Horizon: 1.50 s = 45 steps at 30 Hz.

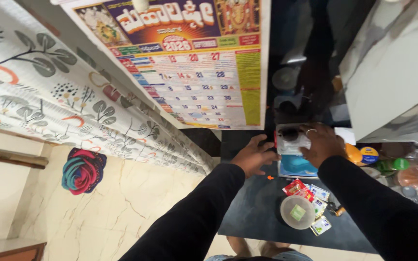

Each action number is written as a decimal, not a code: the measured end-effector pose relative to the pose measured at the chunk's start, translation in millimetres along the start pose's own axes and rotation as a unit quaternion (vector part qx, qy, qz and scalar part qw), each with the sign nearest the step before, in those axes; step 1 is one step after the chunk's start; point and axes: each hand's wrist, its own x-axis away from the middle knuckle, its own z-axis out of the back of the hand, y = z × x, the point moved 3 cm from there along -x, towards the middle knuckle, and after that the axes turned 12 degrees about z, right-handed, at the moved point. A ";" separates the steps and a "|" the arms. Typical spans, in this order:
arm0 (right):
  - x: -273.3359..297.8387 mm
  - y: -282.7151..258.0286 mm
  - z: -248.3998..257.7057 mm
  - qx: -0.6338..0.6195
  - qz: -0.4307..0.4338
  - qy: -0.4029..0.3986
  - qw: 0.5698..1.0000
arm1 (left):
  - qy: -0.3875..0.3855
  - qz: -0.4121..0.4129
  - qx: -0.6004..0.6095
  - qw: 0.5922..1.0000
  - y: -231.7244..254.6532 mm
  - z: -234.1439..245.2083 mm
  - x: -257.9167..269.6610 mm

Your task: The person organizes various small items on a cluttered countertop and a nearby floral mat. They wipe a small box with a red cloth, place it on a shelf, and then move a container of makeup, sunglasses, a plastic box, a blue container, and several small packets from the counter to the mat.

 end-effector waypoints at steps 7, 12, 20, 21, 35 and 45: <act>-5.4 4.1 0.0 0.049 -0.081 -0.028 0.995 | 0.050 0.024 0.024 0.998 -12.0 18.5 22.4; -0.7 -5.0 4.9 0.028 -0.063 0.011 0.998 | 0.082 0.030 0.034 0.996 -14.9 30.7 37.9; 18.2 -34.6 21.5 -0.281 -0.057 0.108 0.952 | 0.102 -0.002 0.009 0.995 -5.5 41.5 55.3; 24.6 -45.3 30.6 -0.356 -0.057 0.126 0.924 | 0.100 -0.014 0.002 0.995 -1.0 40.5 59.5; 140.0 -202.3 213.2 -0.404 -0.091 0.257 0.873 | -0.167 -0.212 0.100 0.958 59.5 -21.7 216.5; 223.6 -253.9 286.1 -0.275 -0.143 0.306 0.900 | -0.239 -0.285 0.090 0.924 60.1 -66.6 283.5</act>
